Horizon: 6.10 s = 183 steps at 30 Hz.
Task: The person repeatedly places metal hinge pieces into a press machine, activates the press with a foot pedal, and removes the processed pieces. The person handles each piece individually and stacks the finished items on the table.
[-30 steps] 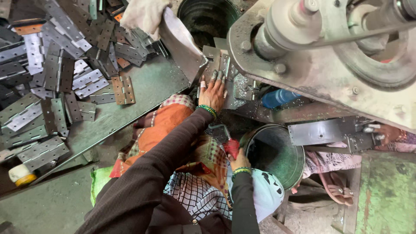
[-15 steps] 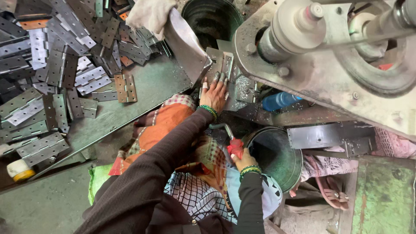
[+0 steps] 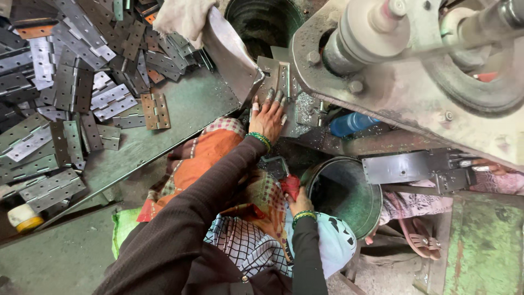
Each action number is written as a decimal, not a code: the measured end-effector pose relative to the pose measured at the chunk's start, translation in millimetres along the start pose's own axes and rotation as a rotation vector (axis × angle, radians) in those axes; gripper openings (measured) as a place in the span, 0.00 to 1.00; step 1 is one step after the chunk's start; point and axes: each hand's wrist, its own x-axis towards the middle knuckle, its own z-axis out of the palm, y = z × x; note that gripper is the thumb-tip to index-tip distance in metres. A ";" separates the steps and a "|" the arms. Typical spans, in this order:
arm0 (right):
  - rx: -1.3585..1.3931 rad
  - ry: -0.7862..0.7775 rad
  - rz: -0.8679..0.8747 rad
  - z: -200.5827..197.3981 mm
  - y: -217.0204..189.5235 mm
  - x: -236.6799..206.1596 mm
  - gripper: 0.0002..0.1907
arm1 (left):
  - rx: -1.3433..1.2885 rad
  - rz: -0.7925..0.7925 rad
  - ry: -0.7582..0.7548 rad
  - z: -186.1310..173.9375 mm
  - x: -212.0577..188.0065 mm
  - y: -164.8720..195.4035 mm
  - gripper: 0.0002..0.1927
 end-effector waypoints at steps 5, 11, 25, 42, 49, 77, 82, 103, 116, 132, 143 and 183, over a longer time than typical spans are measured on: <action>0.040 0.024 -0.013 2.9 0.5 0.8 0.39 | 0.016 -0.004 -0.007 -0.1 -2.2 -0.1 0.31; 0.077 -0.112 -0.082 -21.3 5.0 7.1 0.37 | 0.036 -0.021 -0.038 -3.6 3.4 2.7 0.32; 0.017 -0.011 0.000 -0.9 -16.5 1.1 0.37 | -0.097 -0.085 -0.097 -11.3 9.3 6.9 0.21; -0.073 -0.042 -0.002 -18.5 8.5 2.1 0.36 | 0.120 0.019 -0.021 -9.6 -4.0 7.4 0.30; 0.007 -0.036 0.026 -11.6 9.3 5.9 0.37 | 0.046 -0.042 0.047 -8.8 -0.1 10.9 0.24; -0.029 0.055 -0.017 -34.9 -5.9 -13.5 0.29 | 0.004 -0.077 -0.063 -14.6 17.2 2.7 0.25; -0.012 0.042 0.084 -3.7 -15.3 -5.7 0.29 | 0.087 0.075 0.049 -20.9 8.4 -11.8 0.28; -0.027 -0.008 0.141 17.3 -10.8 1.1 0.35 | 0.284 -0.781 0.108 -100.4 -94.2 -196.7 0.24; -0.038 -0.004 0.145 13.7 -2.1 -5.3 0.34 | 0.461 -0.704 0.319 -79.5 -102.4 -179.8 0.17; -0.007 0.003 0.127 17.4 7.5 -0.4 0.35 | 0.313 -0.651 0.276 -90.3 -110.2 -194.3 0.29; -0.028 -0.014 0.142 8.9 3.6 -4.0 0.37 | 0.418 -0.575 0.284 -90.8 -105.7 -202.0 0.16; -0.024 0.012 0.103 11.0 7.4 0.0 0.33 | 0.275 -0.582 0.113 -84.3 -132.9 -177.7 0.21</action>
